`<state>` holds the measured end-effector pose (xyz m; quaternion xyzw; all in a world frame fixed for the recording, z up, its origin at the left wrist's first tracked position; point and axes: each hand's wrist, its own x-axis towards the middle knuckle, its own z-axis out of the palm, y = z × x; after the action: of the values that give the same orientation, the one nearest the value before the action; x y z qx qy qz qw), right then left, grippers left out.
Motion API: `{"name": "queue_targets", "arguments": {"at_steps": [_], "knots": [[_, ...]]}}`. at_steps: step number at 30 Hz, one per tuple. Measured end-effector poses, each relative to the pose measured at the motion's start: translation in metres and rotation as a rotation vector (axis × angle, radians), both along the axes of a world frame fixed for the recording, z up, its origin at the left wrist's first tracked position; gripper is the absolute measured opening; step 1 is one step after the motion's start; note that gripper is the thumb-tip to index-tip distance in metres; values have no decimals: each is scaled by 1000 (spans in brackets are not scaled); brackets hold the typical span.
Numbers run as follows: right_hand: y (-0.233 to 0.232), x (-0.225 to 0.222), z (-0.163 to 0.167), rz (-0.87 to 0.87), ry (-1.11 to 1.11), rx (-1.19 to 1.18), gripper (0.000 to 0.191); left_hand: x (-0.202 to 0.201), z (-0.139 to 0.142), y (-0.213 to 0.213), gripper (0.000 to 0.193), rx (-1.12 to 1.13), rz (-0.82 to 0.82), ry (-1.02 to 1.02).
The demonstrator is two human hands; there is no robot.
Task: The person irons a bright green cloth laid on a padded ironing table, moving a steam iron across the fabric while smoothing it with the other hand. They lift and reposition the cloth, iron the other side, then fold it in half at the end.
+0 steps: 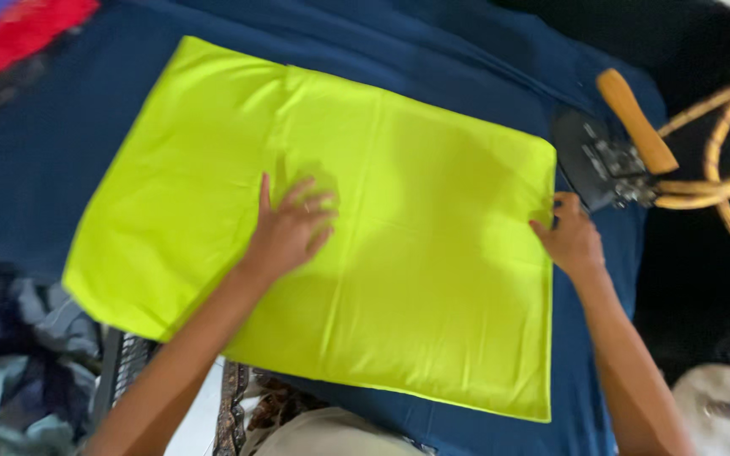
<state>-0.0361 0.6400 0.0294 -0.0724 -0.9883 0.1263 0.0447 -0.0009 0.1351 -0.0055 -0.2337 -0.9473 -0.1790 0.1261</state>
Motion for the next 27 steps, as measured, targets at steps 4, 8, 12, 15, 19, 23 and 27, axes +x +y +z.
{"name": "queue_targets", "arguments": {"at_steps": [4,8,12,15,19,23,27], "knots": [[-17,-27,17,-62,-63,90,72,-63,19,-59,42,-9,257,-12],[-30,-67,24,105,51,239,79,-123,38,-103,48,3,343,-51],[-43,-111,27,318,112,237,74,-177,53,-113,48,-39,315,16],[-52,-136,32,318,57,299,65,-214,59,-114,56,-175,273,157],[-46,-150,30,254,-28,407,53,-245,54,-127,39,-197,315,172],[-29,-146,21,247,9,471,37,-254,54,-146,24,-307,316,138],[-11,-142,22,356,172,320,27,-247,70,-164,23,-444,295,229]]}}
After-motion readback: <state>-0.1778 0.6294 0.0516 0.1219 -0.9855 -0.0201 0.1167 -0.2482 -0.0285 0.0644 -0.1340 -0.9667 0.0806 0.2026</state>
